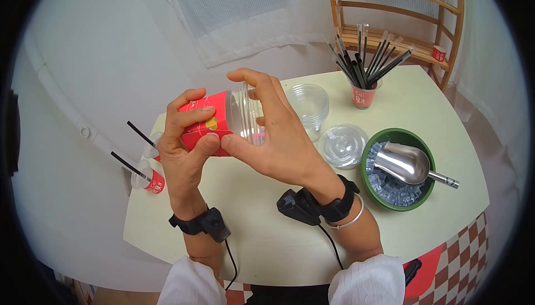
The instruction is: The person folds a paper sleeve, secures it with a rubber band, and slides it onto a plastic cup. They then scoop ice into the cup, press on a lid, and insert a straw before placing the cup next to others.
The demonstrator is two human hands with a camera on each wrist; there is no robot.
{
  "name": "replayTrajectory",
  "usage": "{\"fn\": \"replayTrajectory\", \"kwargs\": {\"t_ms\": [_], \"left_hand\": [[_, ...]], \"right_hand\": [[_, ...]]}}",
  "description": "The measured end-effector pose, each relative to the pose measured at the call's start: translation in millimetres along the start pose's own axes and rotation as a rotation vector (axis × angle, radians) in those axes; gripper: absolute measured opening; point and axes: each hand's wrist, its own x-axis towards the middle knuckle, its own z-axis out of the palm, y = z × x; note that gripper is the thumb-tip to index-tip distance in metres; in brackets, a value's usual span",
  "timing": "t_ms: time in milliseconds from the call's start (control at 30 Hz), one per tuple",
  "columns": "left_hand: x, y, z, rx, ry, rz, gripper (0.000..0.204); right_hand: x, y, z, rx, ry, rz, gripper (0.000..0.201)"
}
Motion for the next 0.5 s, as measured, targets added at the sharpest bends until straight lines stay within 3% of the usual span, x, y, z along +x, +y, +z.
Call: {"fn": "replayTrajectory", "kwargs": {"t_ms": [300,500], "left_hand": [[-1.1,-3.0,2.4,-0.037,0.040,0.031,0.020],[-1.6,-3.1,-4.7,-0.189,0.114,-0.072,0.022]], "right_hand": [[0.3,7.9,7.6,-0.026,0.088,-0.037,0.069],[-0.7,-0.3,-5.0,-0.085,-0.134,-0.124,0.091]]}}
